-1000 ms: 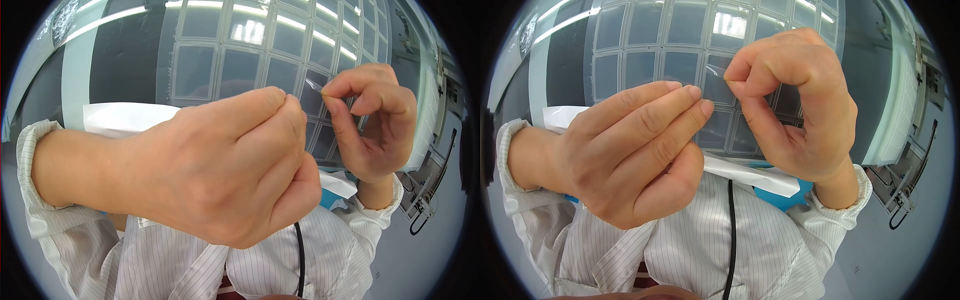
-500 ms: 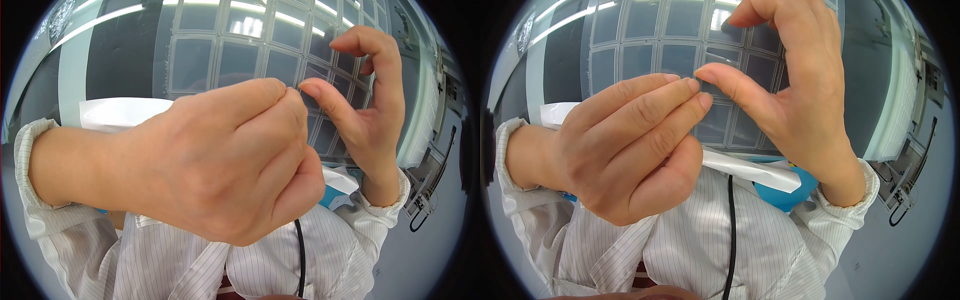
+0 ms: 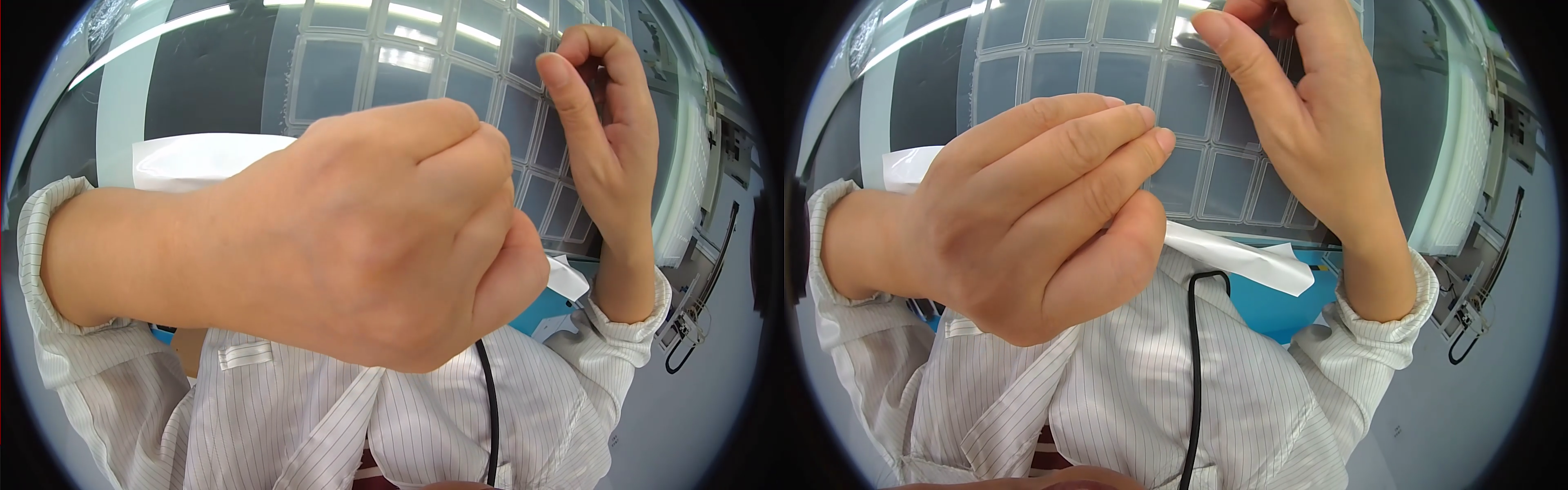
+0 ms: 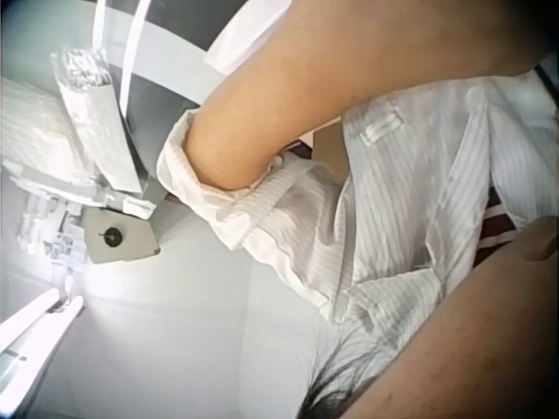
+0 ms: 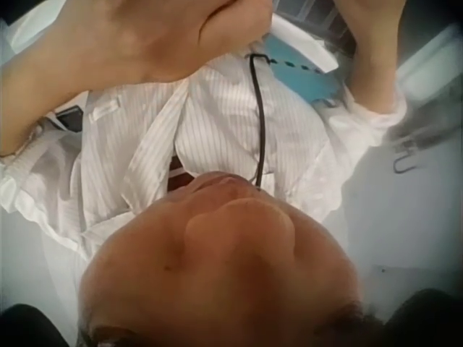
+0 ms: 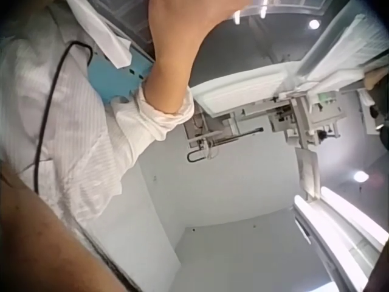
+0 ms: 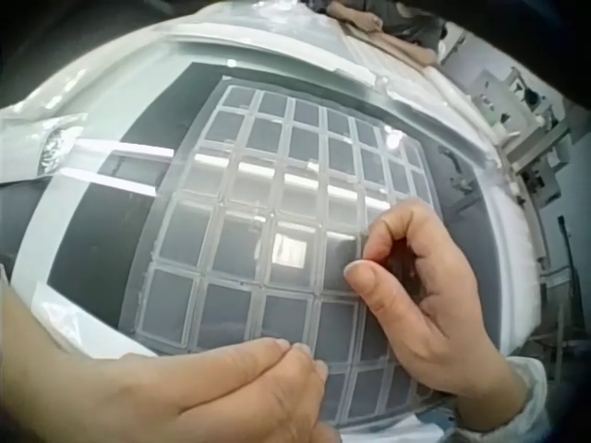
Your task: Sorting small white strips and placing them into a plastic grid tray for assembly.
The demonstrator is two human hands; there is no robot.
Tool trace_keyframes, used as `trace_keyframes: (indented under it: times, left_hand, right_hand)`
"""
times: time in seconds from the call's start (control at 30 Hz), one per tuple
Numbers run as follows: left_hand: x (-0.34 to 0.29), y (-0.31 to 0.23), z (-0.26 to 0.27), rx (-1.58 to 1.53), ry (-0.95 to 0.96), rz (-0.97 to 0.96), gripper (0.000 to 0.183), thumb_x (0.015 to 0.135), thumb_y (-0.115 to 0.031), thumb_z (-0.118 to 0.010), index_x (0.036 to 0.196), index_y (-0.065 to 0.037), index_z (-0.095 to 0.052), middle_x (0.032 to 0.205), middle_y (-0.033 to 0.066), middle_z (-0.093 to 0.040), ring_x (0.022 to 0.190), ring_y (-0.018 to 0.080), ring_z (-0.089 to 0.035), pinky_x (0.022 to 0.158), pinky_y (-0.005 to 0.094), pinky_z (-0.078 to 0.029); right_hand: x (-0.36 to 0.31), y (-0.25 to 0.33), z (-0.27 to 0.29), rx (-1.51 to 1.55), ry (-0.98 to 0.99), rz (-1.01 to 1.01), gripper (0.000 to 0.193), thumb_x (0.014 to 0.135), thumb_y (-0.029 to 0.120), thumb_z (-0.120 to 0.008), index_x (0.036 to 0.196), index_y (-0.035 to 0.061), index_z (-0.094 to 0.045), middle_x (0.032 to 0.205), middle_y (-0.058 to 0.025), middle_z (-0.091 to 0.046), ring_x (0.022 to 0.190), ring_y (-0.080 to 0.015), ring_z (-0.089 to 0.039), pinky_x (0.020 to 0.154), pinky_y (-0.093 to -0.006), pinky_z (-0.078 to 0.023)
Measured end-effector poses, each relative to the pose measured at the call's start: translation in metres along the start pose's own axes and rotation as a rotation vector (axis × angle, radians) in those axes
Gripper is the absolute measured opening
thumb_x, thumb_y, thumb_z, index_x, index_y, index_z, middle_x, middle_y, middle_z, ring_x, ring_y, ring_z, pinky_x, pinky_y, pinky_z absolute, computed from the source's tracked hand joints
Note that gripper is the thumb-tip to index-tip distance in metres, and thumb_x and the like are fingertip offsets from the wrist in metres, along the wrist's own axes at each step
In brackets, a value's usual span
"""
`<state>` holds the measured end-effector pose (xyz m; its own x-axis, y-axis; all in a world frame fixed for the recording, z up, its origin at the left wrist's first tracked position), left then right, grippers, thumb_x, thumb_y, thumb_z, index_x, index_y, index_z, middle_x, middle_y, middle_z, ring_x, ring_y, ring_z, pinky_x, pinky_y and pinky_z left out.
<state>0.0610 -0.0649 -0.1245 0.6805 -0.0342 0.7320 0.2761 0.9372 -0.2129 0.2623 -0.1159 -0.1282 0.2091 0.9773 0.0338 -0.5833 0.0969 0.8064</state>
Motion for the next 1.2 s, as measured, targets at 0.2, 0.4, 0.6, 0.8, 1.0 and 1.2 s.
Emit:
trace_keyframes:
  times: [0.2, 0.4, 0.6, 0.8, 1.0, 1.2]
  left_hand:
    - [0.003, 0.005, 0.002, 0.016, 0.017, -0.011, 0.011, 0.074, 0.001, -0.067, 0.077, 0.001, -0.057, 0.084, 0.0260, -0.071, 0.079, 0.0352, -0.072, 0.067, 0.0415, -0.065]
    - [0.007, 0.009, 0.004, 0.010, 0.085, -0.044, 0.013, 0.073, -0.001, -0.070, 0.080, 0.003, -0.059, 0.088, 0.0263, -0.071, 0.080, 0.0349, -0.072, 0.067, 0.0414, -0.064]
    - [-0.001, 0.023, 0.025, -0.120, 0.174, 0.084, 0.017, 0.073, -0.001, -0.073, 0.085, 0.004, -0.063, 0.084, 0.0179, -0.066, 0.071, 0.0311, -0.064, 0.061, 0.0362, -0.053]
    - [0.003, 0.016, 0.042, -0.138, 0.337, 0.251, 0.017, 0.078, 0.000, -0.074, 0.092, 0.002, -0.065, 0.082, 0.0114, -0.062, 0.066, 0.0268, -0.057, 0.057, 0.0351, -0.044]
    - [0.005, 0.018, 0.050, -0.395, 0.432, 0.440, 0.020, 0.082, -0.003, -0.075, 0.096, 0.002, -0.062, 0.080, 0.0098, -0.062, 0.066, 0.0265, -0.057, 0.059, 0.0351, -0.045]
    - [-0.002, 0.012, 0.051, -0.487, 0.427, 0.479, 0.013, 0.085, 0.000, -0.071, 0.091, 0.002, -0.061, 0.078, 0.0100, -0.061, 0.064, 0.0237, -0.058, 0.057, 0.0326, -0.046]
  right_hand:
    - [-0.002, 0.005, -0.007, 0.035, 0.009, 0.142, 0.021, 0.101, 0.012, -0.068, 0.117, 0.0032, -0.057, 0.106, 0.0024, -0.055, 0.091, -0.0076, -0.049, 0.082, -0.0202, -0.040]
    - [-0.001, 0.004, -0.004, -0.340, 0.021, 0.228, 0.026, 0.097, 0.010, -0.069, 0.118, 0.0013, -0.058, 0.110, -0.0035, -0.058, 0.095, -0.0099, -0.051, 0.082, -0.0231, -0.042]
    - [-0.005, 0.034, -0.003, 0.191, -0.116, 0.144, 0.022, 0.097, 0.011, -0.067, 0.113, 0.0002, -0.057, 0.103, -0.0032, -0.057, 0.087, -0.0083, -0.051, 0.075, -0.0225, -0.042]
    - [-0.046, 0.063, -0.003, 0.073, 0.232, 0.192, 0.029, 0.087, -0.003, -0.071, 0.115, -0.0052, -0.063, 0.100, -0.0080, -0.067, 0.086, -0.0137, -0.062, 0.075, -0.0255, -0.048]
    - [-0.066, 0.061, -0.006, -0.023, 0.139, 0.154, 0.021, 0.085, -0.006, -0.071, 0.105, -0.0040, -0.068, 0.093, -0.0087, -0.068, 0.080, -0.0148, -0.061, 0.071, -0.0261, -0.048]
    - [-0.072, 0.070, -0.011, 0.005, 0.134, 0.179, 0.017, 0.083, -0.006, -0.070, 0.099, -0.0028, -0.066, 0.091, -0.0092, -0.067, 0.079, -0.0160, -0.061, 0.071, -0.0272, -0.048]
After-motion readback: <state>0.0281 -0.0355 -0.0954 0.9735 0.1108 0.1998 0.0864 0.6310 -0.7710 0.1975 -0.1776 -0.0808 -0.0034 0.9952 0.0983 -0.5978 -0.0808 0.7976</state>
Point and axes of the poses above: each hand's wrist, its own x-axis towards the middle knuckle, its own z-axis out of the back of the hand, y = z × x, the point moved 3 cm from there along x, towards the middle knuckle
